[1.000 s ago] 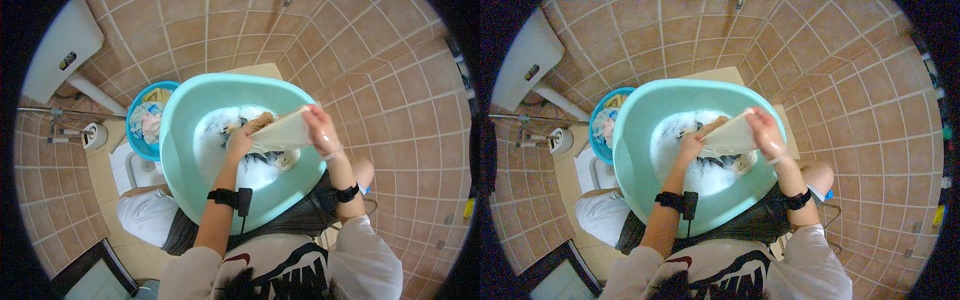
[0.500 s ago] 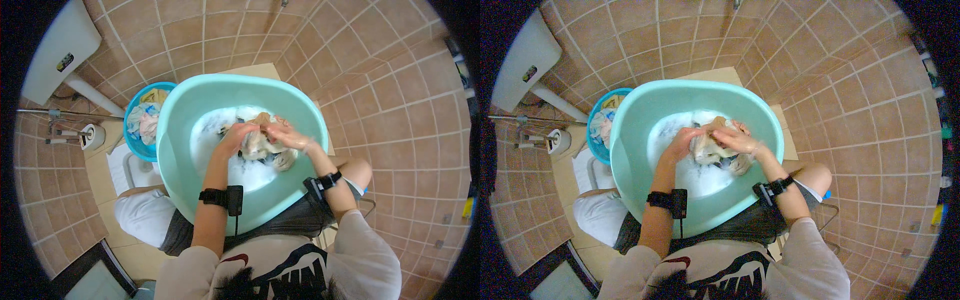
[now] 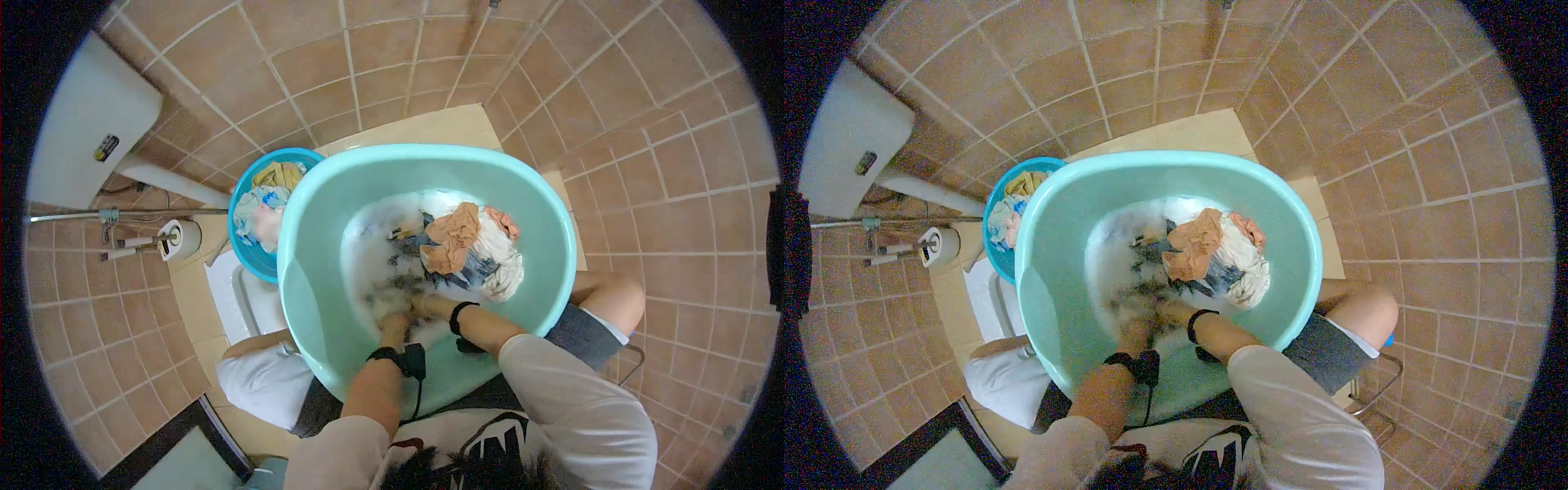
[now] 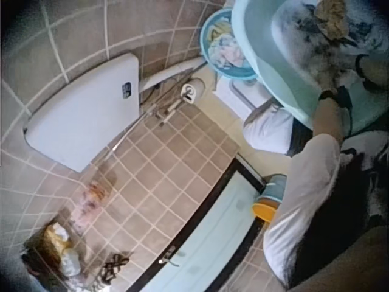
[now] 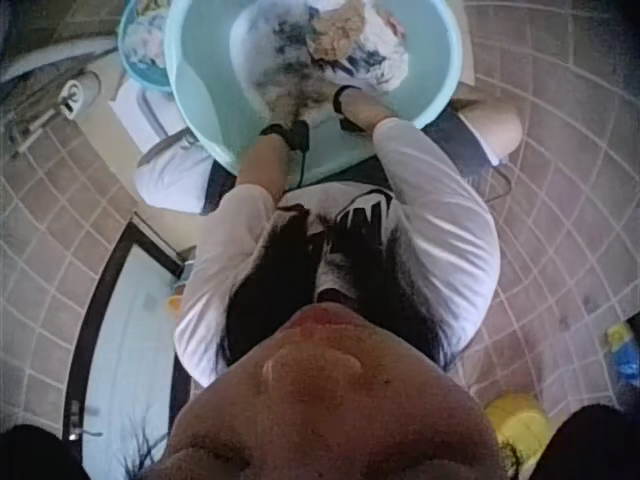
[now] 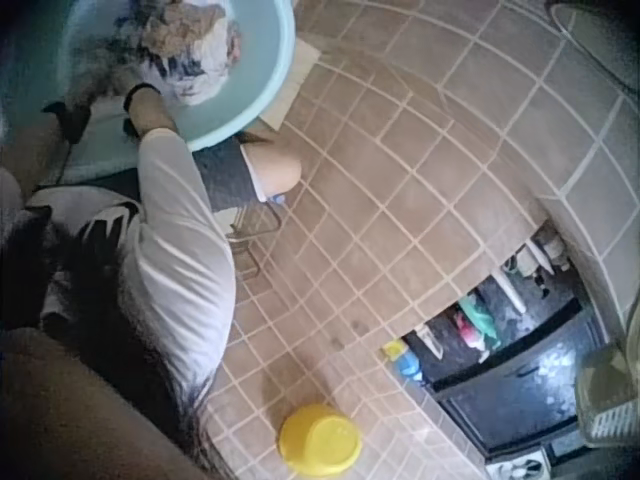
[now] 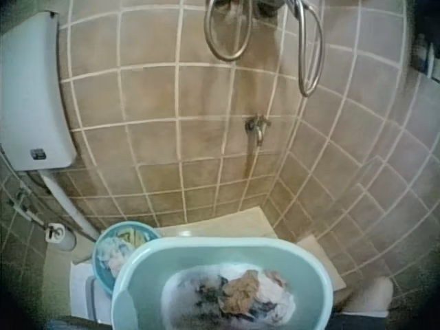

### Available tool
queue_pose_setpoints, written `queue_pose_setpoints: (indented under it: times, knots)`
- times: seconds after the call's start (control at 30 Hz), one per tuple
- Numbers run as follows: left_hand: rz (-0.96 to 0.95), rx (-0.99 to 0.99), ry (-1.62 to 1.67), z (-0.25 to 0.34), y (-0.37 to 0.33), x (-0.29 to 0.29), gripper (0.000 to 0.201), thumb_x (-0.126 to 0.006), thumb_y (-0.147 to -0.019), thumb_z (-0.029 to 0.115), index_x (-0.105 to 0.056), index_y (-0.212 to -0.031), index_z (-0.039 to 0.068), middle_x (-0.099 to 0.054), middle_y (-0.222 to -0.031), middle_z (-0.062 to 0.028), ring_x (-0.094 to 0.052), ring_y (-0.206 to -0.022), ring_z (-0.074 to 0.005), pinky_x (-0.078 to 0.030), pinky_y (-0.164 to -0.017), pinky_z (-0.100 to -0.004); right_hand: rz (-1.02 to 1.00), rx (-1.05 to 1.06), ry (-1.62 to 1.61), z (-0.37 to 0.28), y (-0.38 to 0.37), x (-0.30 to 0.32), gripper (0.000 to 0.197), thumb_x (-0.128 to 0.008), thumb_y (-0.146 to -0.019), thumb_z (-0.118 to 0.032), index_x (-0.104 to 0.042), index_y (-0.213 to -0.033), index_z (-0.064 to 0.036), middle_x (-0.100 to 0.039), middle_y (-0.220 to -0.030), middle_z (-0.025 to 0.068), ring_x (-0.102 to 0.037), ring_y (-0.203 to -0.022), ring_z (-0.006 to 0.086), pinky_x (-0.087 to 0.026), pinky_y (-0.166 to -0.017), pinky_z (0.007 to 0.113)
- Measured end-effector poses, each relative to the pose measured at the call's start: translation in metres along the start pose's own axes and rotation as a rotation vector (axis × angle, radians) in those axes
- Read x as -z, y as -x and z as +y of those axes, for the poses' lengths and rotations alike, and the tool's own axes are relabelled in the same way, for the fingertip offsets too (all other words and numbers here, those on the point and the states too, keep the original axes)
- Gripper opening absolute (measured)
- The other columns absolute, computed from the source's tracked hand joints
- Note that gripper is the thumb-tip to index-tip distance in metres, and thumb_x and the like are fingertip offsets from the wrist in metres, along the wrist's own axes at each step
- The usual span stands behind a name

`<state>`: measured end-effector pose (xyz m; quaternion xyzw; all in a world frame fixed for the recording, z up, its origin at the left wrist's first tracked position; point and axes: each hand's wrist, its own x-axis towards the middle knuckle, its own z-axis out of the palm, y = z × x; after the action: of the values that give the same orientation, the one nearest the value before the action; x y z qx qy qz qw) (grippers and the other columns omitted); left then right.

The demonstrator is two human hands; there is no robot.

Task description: The person washes clothes in a basin filled with soapy water, scrubbing several garments, lifting them to turn them over, and rubbing the fabric together.

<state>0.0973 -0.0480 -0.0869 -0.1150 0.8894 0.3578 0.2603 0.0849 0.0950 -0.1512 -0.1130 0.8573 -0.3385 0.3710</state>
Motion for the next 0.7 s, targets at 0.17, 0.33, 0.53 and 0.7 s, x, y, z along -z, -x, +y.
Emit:
queue_pose_setpoints:
  times: [0.17,0.33,0.53,0.7]
  knots:
    - [-0.412,-0.217,-0.015,0.041,-0.016,0.009,0.032,-0.051,-0.082,0.025,-0.052,-0.106,0.004,-0.057,-0.107,-0.0134,-0.059,-0.088,-0.028,-0.047,-0.075,-0.036,0.208,-0.121,-0.585,0.0,-0.004,0.019,0.037,-0.048,-0.081,-0.039,-0.061,-0.099,-0.0094,-0.062,-0.091,0.0169,-0.059,-0.08,0.0344,-0.046,-0.073,0.042]
    - [-0.376,0.374,1.448,-0.037,-0.081,-0.018,0.04,-0.047,-0.085,0.035,-0.051,-0.105,0.001,-0.058,-0.099,-0.0128,-0.058,-0.084,-0.0277,-0.048,-0.068,-0.0405,0.197,-0.126,-0.14,-0.146,-0.007,0.099,0.045,-0.039,-0.085,-0.04,-0.062,-0.092,-0.002,-0.062,-0.09,0.0182,-0.06,-0.071,0.0376,-0.047,-0.063,0.046]
    - [-0.337,0.297,1.672,0.018,-0.076,0.031,0.049,-0.041,-0.087,0.045,-0.051,-0.103,0.001,-0.058,-0.095,-0.0139,-0.058,-0.081,-0.0286,-0.048,-0.066,-0.0429,0.413,-0.203,-0.016,-0.143,-0.006,0.128,0.043,-0.038,-0.085,-0.032,-0.062,-0.078,0.0031,-0.061,-0.074,0.0216,-0.06,-0.065,0.0372,-0.046,-0.058,0.046]
    - [-0.271,0.528,1.335,0.061,-0.061,0.074,0.055,-0.031,-0.088,0.053,-0.051,-0.108,0.005,-0.058,-0.099,-0.0133,-0.057,-0.087,-0.0276,-0.047,-0.073,-0.0418,0.417,-0.094,-0.165,-0.176,0.01,0.13,0.046,-0.037,-0.084,-0.033,-0.063,-0.077,0.0034,-0.06,-0.074,0.0236,-0.06,-0.073,0.0379,-0.045,-0.071,0.046]
